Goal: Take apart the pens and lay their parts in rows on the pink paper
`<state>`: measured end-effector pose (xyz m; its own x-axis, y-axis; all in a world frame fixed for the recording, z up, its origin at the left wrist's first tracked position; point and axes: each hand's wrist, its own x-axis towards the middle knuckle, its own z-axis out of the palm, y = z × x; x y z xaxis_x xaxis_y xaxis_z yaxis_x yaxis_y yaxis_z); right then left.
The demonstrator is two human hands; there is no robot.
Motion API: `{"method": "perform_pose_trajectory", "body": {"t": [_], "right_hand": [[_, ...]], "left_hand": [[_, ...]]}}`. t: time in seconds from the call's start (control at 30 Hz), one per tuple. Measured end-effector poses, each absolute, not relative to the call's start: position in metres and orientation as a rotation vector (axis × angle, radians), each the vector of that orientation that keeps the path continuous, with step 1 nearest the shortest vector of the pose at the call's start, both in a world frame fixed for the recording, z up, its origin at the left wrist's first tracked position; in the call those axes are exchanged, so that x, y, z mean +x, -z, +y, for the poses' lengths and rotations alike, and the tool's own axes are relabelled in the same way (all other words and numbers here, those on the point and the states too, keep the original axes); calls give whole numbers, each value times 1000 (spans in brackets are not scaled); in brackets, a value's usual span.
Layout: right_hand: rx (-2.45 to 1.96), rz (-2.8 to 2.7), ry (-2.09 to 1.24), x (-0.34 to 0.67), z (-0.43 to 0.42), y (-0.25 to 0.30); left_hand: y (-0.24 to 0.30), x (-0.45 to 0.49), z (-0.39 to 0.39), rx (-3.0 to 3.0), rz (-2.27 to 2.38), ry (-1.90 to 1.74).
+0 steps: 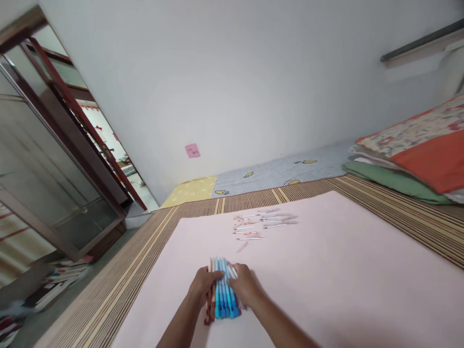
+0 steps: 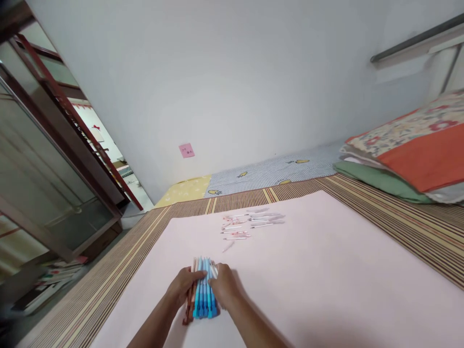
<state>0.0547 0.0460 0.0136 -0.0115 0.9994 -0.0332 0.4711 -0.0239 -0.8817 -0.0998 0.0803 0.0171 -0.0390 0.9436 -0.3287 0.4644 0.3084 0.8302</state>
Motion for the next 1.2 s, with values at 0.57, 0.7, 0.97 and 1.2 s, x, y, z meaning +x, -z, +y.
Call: {"method": "perform_pose_trajectory", "body": {"t": [0.57,0.7,0.97,1.2], "right_hand": [[-1758,-1674,-646,129,-9,5],[-1736,-1728,-733,138,-18,5],[-1851,-1840,-626,135,-32,-7],[-1852,-1914,-615,140,-29,-13]], "left_hand": [[-19,-65,32,1805,2164,-613],[-10,-39,23,2013,2144,-376],[-19,-49,30,2059,2185,-127],[-17,-55,30,2042,2150,-416]]}}
